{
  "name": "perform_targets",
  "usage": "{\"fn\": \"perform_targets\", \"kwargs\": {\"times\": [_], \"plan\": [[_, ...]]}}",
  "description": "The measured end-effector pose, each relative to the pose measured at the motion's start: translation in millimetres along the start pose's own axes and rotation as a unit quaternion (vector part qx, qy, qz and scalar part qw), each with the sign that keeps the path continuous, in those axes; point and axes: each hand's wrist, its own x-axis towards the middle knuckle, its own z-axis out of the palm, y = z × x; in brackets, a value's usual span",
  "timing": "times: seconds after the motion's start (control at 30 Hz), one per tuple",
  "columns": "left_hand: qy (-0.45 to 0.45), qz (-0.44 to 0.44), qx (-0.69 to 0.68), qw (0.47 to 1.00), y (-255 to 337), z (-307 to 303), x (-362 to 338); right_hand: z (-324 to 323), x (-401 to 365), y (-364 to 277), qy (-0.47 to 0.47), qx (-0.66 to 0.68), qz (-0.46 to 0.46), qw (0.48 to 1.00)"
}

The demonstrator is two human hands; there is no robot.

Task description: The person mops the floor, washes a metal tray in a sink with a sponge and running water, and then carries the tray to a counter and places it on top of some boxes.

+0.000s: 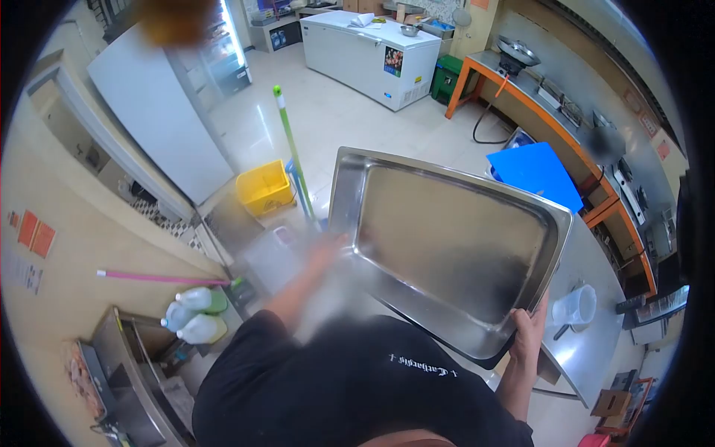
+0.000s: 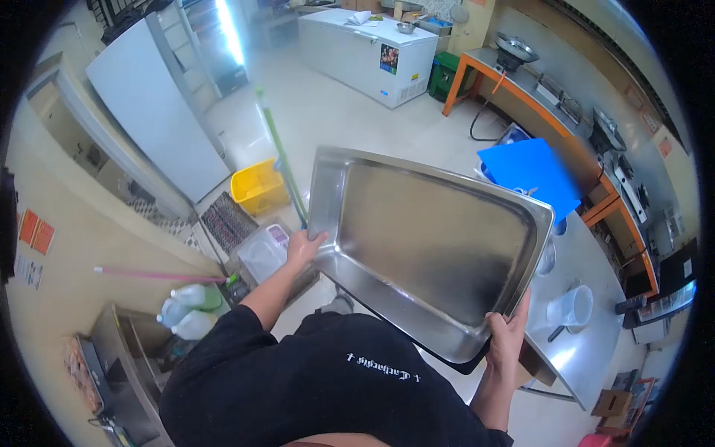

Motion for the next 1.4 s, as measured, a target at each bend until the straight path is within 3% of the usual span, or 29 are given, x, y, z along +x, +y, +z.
{"fn": "perform_targets", "kwargs": {"times": [0.13,0.23,0.53,0.6,0.73,0.83,0.93,1.0,1.1,1.2,1.3,1.4], "plan": [[0.029,-0.059,-0.042,0.997,13.3,31.2,117.9,44.5,64.9,-11.9,0.033,0.013,-0.026,0.999],[0.055,0.026,-0.078,0.995,61.7,29.2,188.4,76.7,102.4,-36.9,0.081,0.013,-0.042,0.996],[-0.124,0.146,-0.086,0.978,138.0,85.3,349.2,102.2,182.7,-31.1,0.191,0.051,-0.057,0.979],[-0.092,0.159,-0.113,0.976,150.5,106.8,383.1,127.5,210.6,-39.6,0.243,0.057,-0.074,0.966],[-0.032,0.169,-0.143,0.975,170.5,143.8,463.0,130.1,281.8,-23.2,0.213,0.093,-0.074,0.970],[-0.014,0.122,-0.140,0.983,181.8,147.9,539.3,139.1,365.2,17.3,0.188,0.127,-0.084,0.970],[-0.023,0.009,-0.266,0.964,164.1,139.4,612.9,176.7,449.4,32.4,0.184,0.149,-0.068,0.969],[-0.007,-0.096,-0.488,0.868,143.5,133.1,646.4,221.5,524.2,29.3,0.146,0.216,-0.010,0.965],[-0.048,-0.216,-0.632,0.743,109.1,121.0,648.5,268.7,625.5,53.8,0.025,0.283,0.095,0.954],[-0.169,-0.200,-0.662,0.703,127.3,109.5,630.2,360.3,700.2,55.2,-0.059,0.265,0.098,0.958],[-0.235,-0.198,-0.594,0.744,93.0,142.2,661.6,456.3,746.2,59.4,-0.106,0.174,0.137,0.969],[-0.093,-0.255,-0.660,0.701,56.1,155.3,713.1,540.0,802.9,111.7,-0.185,0.095,0.126,0.970]]}}
